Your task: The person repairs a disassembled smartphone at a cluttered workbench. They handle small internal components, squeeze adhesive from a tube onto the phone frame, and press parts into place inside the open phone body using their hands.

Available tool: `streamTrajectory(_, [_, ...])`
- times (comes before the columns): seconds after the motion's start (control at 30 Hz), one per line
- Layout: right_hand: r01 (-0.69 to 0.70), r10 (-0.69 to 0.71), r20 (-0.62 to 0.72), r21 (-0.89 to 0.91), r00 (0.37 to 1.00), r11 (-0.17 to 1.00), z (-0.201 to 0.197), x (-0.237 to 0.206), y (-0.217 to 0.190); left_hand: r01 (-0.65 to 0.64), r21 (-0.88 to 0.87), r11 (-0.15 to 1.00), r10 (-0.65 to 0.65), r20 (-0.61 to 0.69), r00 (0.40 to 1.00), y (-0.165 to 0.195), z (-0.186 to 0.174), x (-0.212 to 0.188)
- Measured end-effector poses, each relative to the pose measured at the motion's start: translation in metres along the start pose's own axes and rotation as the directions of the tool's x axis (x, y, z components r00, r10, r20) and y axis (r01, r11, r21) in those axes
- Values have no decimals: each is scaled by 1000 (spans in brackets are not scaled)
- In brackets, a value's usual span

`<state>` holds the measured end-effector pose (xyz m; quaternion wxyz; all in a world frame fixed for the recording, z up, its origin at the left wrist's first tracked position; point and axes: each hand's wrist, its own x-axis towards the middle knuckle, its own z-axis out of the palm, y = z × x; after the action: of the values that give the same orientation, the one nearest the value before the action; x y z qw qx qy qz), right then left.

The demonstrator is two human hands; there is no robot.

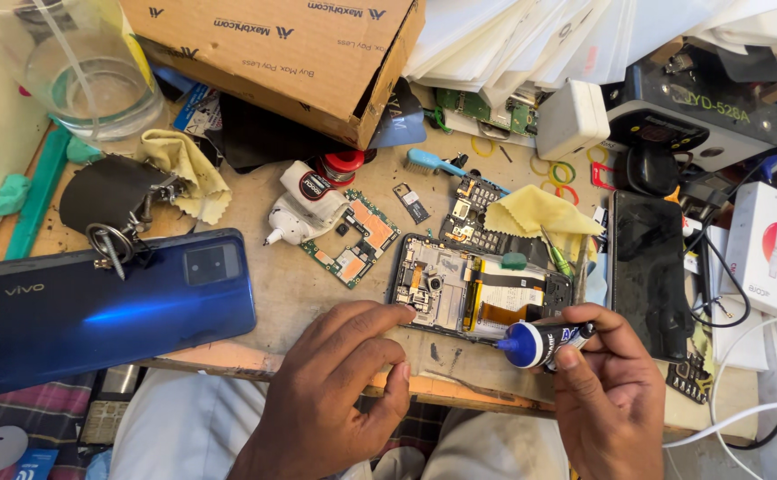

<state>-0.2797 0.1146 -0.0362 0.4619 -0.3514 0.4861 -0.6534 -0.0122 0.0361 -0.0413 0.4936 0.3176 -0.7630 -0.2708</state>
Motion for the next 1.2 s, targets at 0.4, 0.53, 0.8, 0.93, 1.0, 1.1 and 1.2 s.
streamTrajectory(0.4, [-7,7,-12,24,1000,1000,4,-3,3,-6,17,1000,6,-28,1000,1,1,0])
streamTrajectory(0.53, [6,-5,-10,35,1000,999,7,-5,4,-5,41,999,7,-39,999,2,1,0])
streamTrajectory(0.8, [14,-12,-53,27,999,1000,18,-9,3,-1,94,996,4,-34,999,4,2,0])
streamTrajectory(0.93, [44,-44,-84,-8,995,999,13,-13,12,-1,89,996,3,-30,1000,4,3,-2])
streamTrajectory(1.0, [70,-70,-96,-3,993,998,8,-14,22,14,82,997,-10,-56,998,3,3,-2])
streamTrajectory(1.1, [124,-118,-124,47,985,991,-3,-6,41,32,15,999,-30,-99,995,-1,0,1])
streamTrajectory(1.2, [186,-173,-83,195,981,963,-18,9,51,72,203,977,-34,-187,982,-8,-4,8])
